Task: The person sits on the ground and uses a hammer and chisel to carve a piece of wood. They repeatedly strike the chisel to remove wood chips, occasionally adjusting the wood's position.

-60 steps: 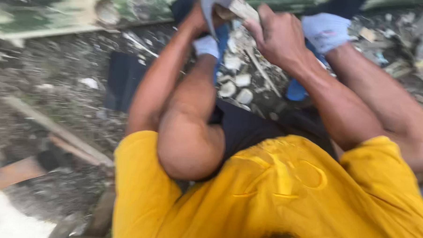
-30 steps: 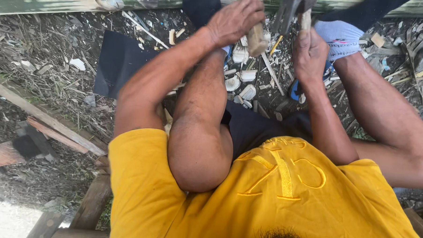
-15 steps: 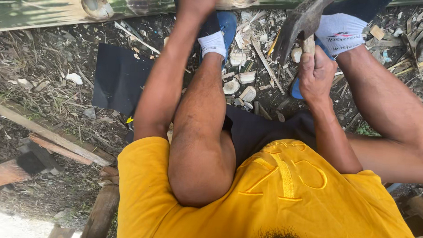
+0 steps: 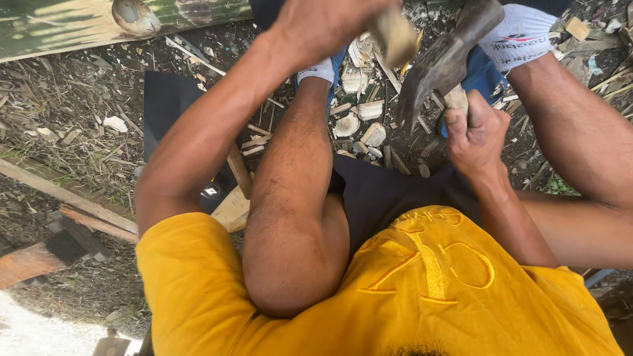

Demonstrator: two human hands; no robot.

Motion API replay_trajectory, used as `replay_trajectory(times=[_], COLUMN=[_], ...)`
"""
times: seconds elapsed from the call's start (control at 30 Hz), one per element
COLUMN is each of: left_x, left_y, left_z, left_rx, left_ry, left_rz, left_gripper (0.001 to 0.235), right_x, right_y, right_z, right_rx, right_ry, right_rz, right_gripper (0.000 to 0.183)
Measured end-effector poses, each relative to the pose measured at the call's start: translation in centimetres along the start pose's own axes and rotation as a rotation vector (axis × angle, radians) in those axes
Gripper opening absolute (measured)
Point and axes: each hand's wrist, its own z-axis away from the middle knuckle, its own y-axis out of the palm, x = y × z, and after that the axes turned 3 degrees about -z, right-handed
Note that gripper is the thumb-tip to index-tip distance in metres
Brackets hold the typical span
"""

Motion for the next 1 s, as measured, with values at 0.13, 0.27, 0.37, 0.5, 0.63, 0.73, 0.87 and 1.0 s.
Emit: replay_trajectory(times=[0.13,0.27,0.37,0.5,0.63,0.73,0.87,1.0], left_x=[-3.3,-4.2,-4.4,-4.9,-4.8,-4.6,-5.0,-4.7], left_y=[-0.7,-2.1,-2.3,-1.7,-1.3,-1.0,-0.3,-0.3], left_z=[0.3,0.8,1.0,1.1,0.9,0.8,0.6,0.2], left_rx=[0.195,0.231,0.232,0.165,0.085,0.017,0.006,-0.013], left_ry=[0.240,0.244,0.201,0.153,0.076,0.066,0.053,0.056], left_rz=[-0.120,-0.032,0.105,0.175,0.328,0.369,0.333,0.393], left_gripper=[0.032,0.028,0.028,0.031,0.037,0.042,0.050,0.053], right_x=[0.7,1.9,2.7,3.9,4.8,5.1,5.4,5.4], right_y=[-0.3,-0.3,-0.3,-0.7,-1.7,-1.8,-1.3,-1.2], right_z=[0.6,0.8,0.5,0.1,-0.5,-1.4,-1.7,-1.8], right_rx=[0.066,0.143,0.203,0.280,0.299,0.296,0.285,0.253], right_ry=[-0.071,-0.164,-0.249,-0.311,-0.379,-0.400,-0.301,-0.314], right_rz=[0.045,0.049,0.100,0.193,0.240,0.264,0.341,0.302], right_gripper=[0.046,0.040,0.042,0.047,0.044,0.045,0.049,0.047])
